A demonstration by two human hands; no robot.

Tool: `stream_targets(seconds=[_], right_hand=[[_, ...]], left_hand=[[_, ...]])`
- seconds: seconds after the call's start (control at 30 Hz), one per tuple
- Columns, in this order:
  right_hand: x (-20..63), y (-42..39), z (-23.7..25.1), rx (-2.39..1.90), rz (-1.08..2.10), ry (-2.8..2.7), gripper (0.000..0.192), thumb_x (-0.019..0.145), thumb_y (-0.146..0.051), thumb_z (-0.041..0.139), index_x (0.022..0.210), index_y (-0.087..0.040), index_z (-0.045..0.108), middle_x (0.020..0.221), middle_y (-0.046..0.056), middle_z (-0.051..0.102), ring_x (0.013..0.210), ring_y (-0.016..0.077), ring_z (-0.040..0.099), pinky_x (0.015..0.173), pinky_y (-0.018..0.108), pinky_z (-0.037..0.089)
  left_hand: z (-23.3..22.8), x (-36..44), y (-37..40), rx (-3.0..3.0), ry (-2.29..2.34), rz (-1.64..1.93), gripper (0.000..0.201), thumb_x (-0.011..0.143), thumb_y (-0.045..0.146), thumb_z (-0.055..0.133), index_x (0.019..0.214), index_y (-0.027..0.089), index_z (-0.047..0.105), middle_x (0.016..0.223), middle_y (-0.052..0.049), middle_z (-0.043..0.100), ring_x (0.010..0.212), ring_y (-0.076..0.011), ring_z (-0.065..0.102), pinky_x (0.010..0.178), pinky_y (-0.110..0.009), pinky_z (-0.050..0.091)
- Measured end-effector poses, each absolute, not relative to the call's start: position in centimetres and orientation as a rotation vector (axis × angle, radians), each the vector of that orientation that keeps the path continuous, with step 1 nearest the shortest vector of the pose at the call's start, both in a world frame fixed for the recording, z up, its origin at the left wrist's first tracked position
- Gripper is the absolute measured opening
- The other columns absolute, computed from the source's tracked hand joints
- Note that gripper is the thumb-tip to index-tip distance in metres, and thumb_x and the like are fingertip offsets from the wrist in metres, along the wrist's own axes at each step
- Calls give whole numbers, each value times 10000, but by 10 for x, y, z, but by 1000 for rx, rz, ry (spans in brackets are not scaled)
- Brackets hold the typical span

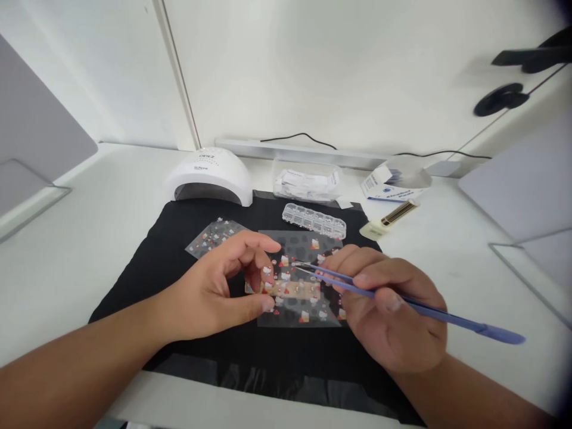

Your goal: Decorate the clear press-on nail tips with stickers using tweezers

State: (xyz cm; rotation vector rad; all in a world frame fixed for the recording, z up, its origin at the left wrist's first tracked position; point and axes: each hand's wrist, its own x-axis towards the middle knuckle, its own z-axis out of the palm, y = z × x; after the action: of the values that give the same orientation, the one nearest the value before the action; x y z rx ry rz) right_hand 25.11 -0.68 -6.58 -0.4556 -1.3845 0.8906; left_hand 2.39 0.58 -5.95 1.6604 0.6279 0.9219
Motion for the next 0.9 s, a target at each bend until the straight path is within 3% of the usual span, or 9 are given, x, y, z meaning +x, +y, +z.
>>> stream_targets(seconds=[0.37,0.57,0.9], right_hand=[[252,-4,-66,-497,853,-1359,149,903,-286,634,886,-237,774,684,31,662,689,209,617,681,410,502],[252,-3,-69,-495,837,-1331,138,900,-279,642,881,-221,765,723,46,671,705,221,629,680,423,501],[250,-2,-68,-522,790,-1313,135,899,-279,635,857,-239,757,700,33,661,694,207,622,670,409,516]], left_hand=[[-60,24,6,1661,647,961,420,866,58,666,1213,262,546,918,6,581,810,-103,575,753,-215,514],[-57,25,8,1778,670,948,281,825,82,698,1063,204,613,926,-15,581,761,-113,552,719,-246,504],[-56,24,9,1786,687,870,260,840,97,688,1054,217,602,933,4,567,771,-101,542,731,-229,481]])
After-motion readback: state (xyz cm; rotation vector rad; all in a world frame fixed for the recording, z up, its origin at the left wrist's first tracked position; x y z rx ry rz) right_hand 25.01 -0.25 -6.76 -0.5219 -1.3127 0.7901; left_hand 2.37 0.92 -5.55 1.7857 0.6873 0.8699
